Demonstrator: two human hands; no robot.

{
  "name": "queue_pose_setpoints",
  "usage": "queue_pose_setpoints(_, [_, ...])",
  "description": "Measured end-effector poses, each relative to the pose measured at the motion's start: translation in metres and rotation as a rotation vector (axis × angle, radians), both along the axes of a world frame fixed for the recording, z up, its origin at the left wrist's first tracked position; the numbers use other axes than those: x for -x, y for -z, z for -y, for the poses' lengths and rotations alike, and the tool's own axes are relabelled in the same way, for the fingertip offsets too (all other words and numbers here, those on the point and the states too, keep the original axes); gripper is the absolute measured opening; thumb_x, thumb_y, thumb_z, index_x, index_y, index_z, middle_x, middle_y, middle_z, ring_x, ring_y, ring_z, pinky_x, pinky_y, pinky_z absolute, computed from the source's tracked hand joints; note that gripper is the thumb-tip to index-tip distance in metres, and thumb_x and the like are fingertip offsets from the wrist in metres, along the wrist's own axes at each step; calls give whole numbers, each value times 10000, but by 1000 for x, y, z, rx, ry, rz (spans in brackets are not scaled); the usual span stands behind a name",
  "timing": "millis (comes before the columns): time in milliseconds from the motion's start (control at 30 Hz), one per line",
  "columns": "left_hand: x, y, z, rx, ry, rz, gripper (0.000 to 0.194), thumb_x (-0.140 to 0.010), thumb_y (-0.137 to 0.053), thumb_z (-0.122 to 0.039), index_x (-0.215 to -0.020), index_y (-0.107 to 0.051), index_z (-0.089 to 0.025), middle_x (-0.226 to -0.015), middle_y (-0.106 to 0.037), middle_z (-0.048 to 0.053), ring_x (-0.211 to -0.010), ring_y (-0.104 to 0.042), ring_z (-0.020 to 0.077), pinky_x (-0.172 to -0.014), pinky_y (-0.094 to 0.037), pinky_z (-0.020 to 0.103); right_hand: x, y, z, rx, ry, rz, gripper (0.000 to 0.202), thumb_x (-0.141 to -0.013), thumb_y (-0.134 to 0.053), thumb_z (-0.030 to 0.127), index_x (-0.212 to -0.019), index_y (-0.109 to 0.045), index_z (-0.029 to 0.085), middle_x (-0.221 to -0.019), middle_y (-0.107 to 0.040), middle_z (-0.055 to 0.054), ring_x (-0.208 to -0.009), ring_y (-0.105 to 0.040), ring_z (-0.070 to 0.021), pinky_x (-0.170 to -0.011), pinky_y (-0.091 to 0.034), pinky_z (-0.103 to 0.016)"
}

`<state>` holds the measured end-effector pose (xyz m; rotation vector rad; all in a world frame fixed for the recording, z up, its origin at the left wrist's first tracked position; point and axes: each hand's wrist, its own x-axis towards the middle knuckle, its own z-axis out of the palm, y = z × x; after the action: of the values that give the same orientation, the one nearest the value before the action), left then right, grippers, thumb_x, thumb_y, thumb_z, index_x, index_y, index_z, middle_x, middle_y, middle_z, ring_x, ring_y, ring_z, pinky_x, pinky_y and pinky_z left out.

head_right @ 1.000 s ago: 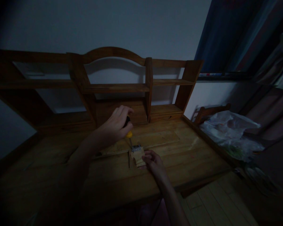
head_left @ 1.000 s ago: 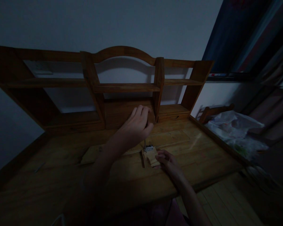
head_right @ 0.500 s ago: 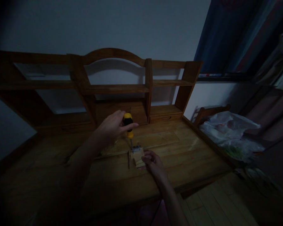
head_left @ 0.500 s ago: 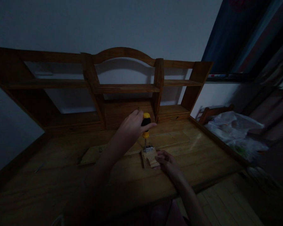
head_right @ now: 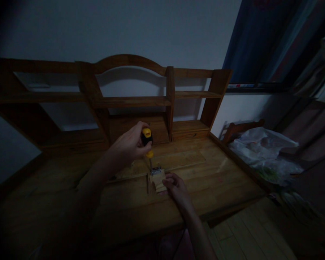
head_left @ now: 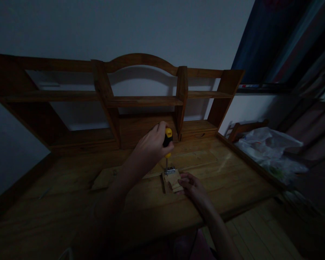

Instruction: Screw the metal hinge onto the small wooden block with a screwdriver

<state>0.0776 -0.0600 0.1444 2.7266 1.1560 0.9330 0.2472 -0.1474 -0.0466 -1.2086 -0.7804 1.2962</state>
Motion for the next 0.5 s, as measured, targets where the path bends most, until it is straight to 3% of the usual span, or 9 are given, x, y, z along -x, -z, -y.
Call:
queue_pose_setpoints(333, [6,-2,9,-37,56,-86,430,-825,-494,-153,-1251,-453,-196,-1115,-563,83,-987,-603,211,-879,-506,348,0,-1,1,-4,-1,-51,272,-672,-768,363,-843,-614,220,-775,-665,6,-707,-655,-190,-610,-548,-314])
queue_pose_setpoints(500, [9,-5,12,-46,89,-95,413,-816,-496,-133,-1223,-472,-201,-1124,-554,79,-965,-599,203,-871,-511,349,1,-1,1,-10,-15,-79,282,-670,-773,356,-852,-606,220,-767,-654,5,-711,-654,-190,-602,-551,-309])
